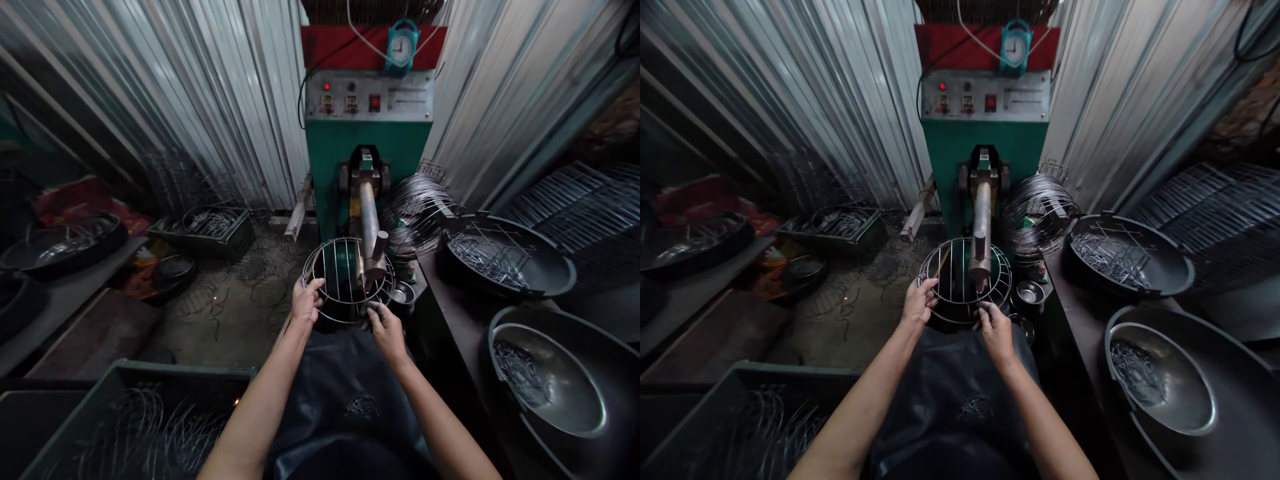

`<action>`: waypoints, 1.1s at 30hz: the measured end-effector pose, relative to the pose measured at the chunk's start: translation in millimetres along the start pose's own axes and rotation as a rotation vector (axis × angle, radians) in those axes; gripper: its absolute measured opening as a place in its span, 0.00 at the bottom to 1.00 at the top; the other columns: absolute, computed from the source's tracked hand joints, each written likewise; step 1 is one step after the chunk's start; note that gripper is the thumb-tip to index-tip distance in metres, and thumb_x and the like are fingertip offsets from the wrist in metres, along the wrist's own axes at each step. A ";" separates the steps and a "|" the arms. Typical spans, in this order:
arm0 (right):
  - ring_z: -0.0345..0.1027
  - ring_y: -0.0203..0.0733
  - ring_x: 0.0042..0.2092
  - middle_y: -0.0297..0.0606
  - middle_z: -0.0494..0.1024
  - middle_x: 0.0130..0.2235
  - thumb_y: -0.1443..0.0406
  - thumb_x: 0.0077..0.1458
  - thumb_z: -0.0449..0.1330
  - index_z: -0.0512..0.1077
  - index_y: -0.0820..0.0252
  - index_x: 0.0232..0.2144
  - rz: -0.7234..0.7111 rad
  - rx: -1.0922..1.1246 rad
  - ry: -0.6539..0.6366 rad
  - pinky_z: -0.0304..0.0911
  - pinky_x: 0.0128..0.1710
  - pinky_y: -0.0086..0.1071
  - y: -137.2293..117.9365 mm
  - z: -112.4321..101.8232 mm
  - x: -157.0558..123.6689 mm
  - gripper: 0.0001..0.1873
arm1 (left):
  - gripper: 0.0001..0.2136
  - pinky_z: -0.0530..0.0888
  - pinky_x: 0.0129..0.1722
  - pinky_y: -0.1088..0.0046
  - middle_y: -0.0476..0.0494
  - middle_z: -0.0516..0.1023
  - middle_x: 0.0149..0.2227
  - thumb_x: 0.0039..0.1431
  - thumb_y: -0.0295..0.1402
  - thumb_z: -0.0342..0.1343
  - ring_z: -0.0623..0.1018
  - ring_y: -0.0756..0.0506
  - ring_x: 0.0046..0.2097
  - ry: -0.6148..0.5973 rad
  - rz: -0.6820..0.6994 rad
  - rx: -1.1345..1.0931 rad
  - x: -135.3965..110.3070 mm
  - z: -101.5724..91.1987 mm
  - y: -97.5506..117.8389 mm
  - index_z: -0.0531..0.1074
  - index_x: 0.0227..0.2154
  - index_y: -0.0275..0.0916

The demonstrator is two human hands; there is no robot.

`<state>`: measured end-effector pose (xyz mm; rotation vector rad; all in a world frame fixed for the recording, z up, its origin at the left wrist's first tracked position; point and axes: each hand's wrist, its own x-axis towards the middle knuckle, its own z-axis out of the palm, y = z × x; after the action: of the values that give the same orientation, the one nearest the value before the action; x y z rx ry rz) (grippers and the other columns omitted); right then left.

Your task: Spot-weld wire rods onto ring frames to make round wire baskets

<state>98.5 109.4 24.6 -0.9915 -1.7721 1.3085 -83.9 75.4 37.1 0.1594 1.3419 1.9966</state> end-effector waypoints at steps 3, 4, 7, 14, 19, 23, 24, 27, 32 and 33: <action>0.66 0.35 0.23 0.37 0.74 0.28 0.56 0.53 0.52 0.68 0.61 0.35 0.004 0.040 -0.001 0.62 0.24 0.29 -1.1 -0.8 2.8 0.14 | 0.19 0.45 0.13 0.82 0.62 0.55 0.18 0.33 0.30 0.63 0.49 0.60 0.15 0.002 -0.008 -0.007 -0.5 -1.2 -1.0 0.62 0.30 0.40; 0.66 0.35 0.23 0.37 0.74 0.28 0.56 0.53 0.52 0.68 0.61 0.35 0.007 0.051 -0.001 0.61 0.24 0.28 -1.3 -0.8 3.4 0.15 | 0.18 0.45 0.13 0.82 0.62 0.54 0.18 0.33 0.31 0.63 0.49 0.60 0.15 0.007 -0.010 -0.006 -0.5 -1.5 -1.0 0.62 0.30 0.40; 0.66 0.35 0.23 0.37 0.74 0.27 0.56 0.53 0.53 0.68 0.62 0.35 0.010 0.066 0.000 0.61 0.24 0.28 -1.3 -0.7 4.7 0.15 | 0.18 0.46 0.13 0.82 0.62 0.54 0.17 0.33 0.31 0.63 0.49 0.60 0.15 0.020 -0.014 0.000 -0.8 -1.6 -0.6 0.62 0.28 0.40; 0.66 0.35 0.22 0.35 0.74 0.27 0.56 0.53 0.53 0.69 0.61 0.35 -0.006 0.081 0.000 0.62 0.23 0.28 -1.6 -1.1 14.3 0.14 | 0.19 0.47 0.12 0.83 0.62 0.52 0.16 0.31 0.33 0.64 0.50 0.59 0.15 0.068 -0.033 0.017 2.3 3.3 -1.4 0.59 0.25 0.40; 0.68 0.37 0.23 0.35 0.74 0.25 0.57 0.53 0.53 0.69 0.60 0.34 -0.017 0.056 -0.004 0.63 0.25 0.30 -0.8 -3.3 19.7 0.13 | 0.19 0.46 0.13 0.82 0.63 0.51 0.15 0.29 0.33 0.64 0.49 0.60 0.14 0.115 -0.064 0.015 7.0 5.1 -3.3 0.59 0.24 0.39; 0.67 0.37 0.22 0.35 0.74 0.26 0.55 0.52 0.54 0.68 0.59 0.33 0.017 0.112 -0.022 0.62 0.23 0.30 -0.5 -0.7 20.9 0.14 | 0.19 0.46 0.13 0.82 0.62 0.51 0.15 0.30 0.33 0.64 0.49 0.59 0.14 0.115 -0.067 0.007 5.6 5.5 -5.8 0.59 0.24 0.39; 0.67 0.37 0.22 0.36 0.74 0.26 0.55 0.52 0.54 0.68 0.60 0.33 0.032 0.136 -0.027 0.61 0.22 0.29 -0.6 -0.1 20.7 0.15 | 0.19 0.46 0.13 0.82 0.62 0.51 0.15 0.30 0.33 0.64 0.49 0.59 0.14 0.120 -0.067 0.008 4.6 5.4 -6.5 0.59 0.24 0.39; 0.68 0.37 0.23 0.36 0.74 0.27 0.53 0.50 0.55 0.69 0.60 0.35 0.056 0.172 -0.004 0.62 0.22 0.29 0.8 -3.6 16.0 0.17 | 0.19 0.47 0.13 0.82 0.62 0.53 0.16 0.30 0.34 0.65 0.49 0.60 0.14 0.114 -0.066 0.019 3.8 1.5 -6.3 0.60 0.25 0.39; 0.65 0.36 0.23 0.33 0.71 0.23 0.54 0.51 0.55 0.70 0.62 0.43 0.128 0.129 0.122 0.62 0.24 0.30 6.9 -28.5 -6.7 0.22 | 0.19 0.59 0.16 0.79 0.56 0.61 0.19 0.34 0.43 0.64 0.62 0.55 0.17 0.060 -0.281 0.145 25.6 -13.2 11.6 0.65 0.27 0.39; 0.65 0.36 0.23 0.33 0.71 0.24 0.55 0.50 0.55 0.70 0.63 0.44 0.161 0.139 0.096 0.62 0.24 0.30 6.1 -32.0 -11.0 0.22 | 0.19 0.61 0.17 0.79 0.54 0.63 0.20 0.33 0.42 0.65 0.64 0.54 0.18 0.043 -0.326 0.176 32.4 -14.6 16.7 0.66 0.27 0.38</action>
<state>132.5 114.3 25.1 -1.1175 -1.5338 1.4378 -122.7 80.9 35.8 -0.0220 1.4681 1.6193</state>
